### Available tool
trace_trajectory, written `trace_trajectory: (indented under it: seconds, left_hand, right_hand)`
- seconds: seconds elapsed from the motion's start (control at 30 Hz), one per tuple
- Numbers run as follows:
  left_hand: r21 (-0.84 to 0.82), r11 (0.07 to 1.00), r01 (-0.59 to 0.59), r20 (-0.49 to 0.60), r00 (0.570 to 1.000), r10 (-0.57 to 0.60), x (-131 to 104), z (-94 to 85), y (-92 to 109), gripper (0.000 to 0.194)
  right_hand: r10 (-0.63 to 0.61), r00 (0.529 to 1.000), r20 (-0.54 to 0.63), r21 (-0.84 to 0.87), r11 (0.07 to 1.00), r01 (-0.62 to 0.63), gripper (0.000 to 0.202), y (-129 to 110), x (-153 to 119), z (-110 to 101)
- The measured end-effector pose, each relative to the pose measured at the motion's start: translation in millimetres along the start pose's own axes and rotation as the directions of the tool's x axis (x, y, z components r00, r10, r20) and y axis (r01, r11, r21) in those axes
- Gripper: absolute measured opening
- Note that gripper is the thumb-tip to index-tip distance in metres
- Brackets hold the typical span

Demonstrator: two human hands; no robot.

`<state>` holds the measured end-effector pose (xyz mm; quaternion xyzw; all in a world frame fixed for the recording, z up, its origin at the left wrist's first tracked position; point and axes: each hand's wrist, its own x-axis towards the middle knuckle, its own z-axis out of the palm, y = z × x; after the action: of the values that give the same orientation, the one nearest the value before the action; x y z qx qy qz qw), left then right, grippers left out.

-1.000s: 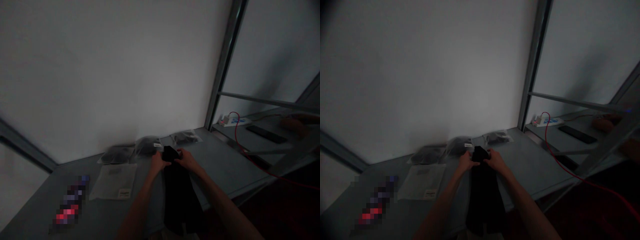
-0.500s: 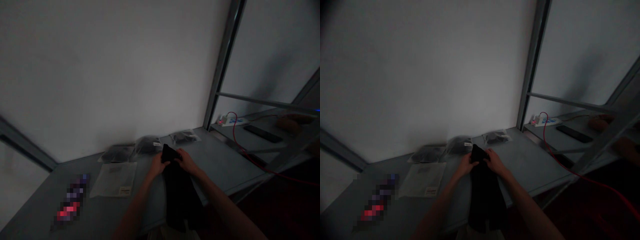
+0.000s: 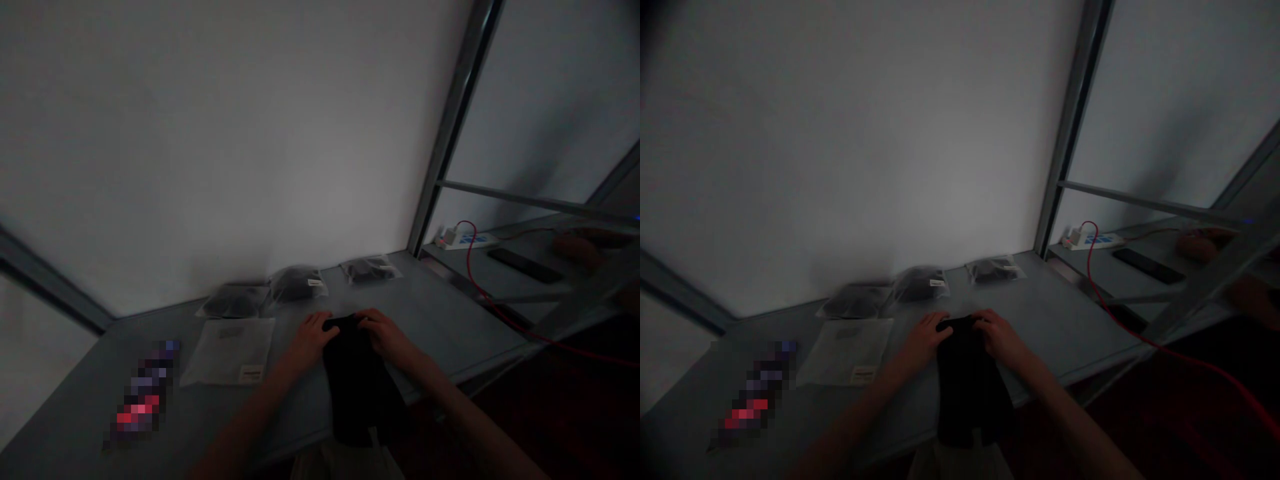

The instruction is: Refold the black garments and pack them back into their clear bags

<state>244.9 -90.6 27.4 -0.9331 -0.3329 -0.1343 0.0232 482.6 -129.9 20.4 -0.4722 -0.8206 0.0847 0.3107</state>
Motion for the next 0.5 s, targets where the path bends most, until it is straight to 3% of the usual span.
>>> trace_trajectory:
  seconds: [0.1, 0.2, 0.27, 0.4, 0.5]
  left_hand:
    - [0.115, 0.993, 0.001, 0.014, 1.0, -0.003, -1, -1.3, 6, 0.026]
    - [0.178, 0.984, -0.001, 0.028, 1.0, -0.004, -10, -7.0, 12, 0.032]
    - [0.172, 0.983, -0.071, 0.041, 0.997, 0.065, -20, -13.4, 17, 0.04]
    - [-0.002, 0.953, -0.302, 0.152, 0.942, 0.299, -38, -30.5, 29, 0.056]
    - [-0.164, 0.94, -0.3, 0.242, 0.911, 0.333, -47, -41.3, 35, 0.079]
  right_hand:
    - [-0.021, 0.998, 0.066, -0.086, 0.996, 0.027, 0.049, -8, -7, -8]
    - [-0.081, 0.984, 0.159, -0.113, 0.989, 0.099, 0.077, -18, -19, -18]
    - [-0.121, 0.962, 0.246, -0.098, 0.984, 0.149, 0.093, -25, -30, -24]
    - [-0.146, 0.91, 0.388, -0.036, 0.984, 0.174, 0.097, -36, -44, -30]
    - [-0.166, 0.892, 0.421, 0.058, 0.986, 0.156, 0.098, -41, -46, -37]
